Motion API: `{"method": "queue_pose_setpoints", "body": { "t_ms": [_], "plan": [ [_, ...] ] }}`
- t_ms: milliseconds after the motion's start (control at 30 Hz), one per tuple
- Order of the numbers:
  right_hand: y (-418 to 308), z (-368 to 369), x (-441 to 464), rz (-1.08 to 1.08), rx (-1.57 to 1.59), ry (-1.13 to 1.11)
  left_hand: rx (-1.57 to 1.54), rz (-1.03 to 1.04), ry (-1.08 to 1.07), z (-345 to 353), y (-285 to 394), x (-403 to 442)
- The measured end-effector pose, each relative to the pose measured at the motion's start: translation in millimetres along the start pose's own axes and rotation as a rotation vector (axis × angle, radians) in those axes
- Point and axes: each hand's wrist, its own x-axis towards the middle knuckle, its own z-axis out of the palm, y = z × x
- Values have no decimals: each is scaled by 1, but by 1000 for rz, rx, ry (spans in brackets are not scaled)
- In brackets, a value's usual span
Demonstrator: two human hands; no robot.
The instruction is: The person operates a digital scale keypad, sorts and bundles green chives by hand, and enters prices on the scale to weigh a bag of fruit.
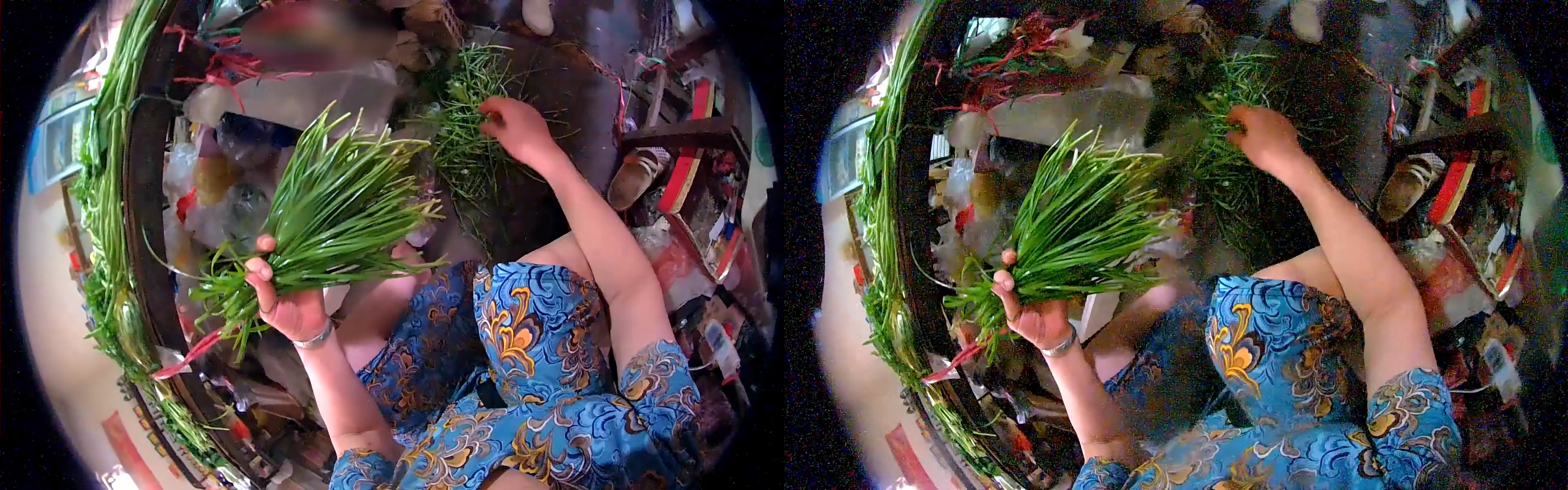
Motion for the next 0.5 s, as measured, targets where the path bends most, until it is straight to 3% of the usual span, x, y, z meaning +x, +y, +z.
{"method": "queue_pose_setpoints", "body": {
  "t_ms": [33,67,133,233,267,333,500],
  "plan": [
    [1,1,-6,-167,-578,108,-6,-4,-10,0,0,0],
    [1,1,-7,-160,-579,107,-13,-10,-15,-2,0,-1],
    [-33,1,-3,-317,-77,-17,-19,-42,-14,-2,0,-2],
    [-60,15,-9,-226,229,-271,-14,-34,-33,2,-3,0],
    [-46,33,-7,-385,325,-215,-14,-40,-37,4,-5,1],
    [-53,32,-11,-257,294,-356,49,-26,-48,9,-8,1],
    [-44,11,-7,-171,227,-345,103,-40,95,6,-6,1]
  ]
}}
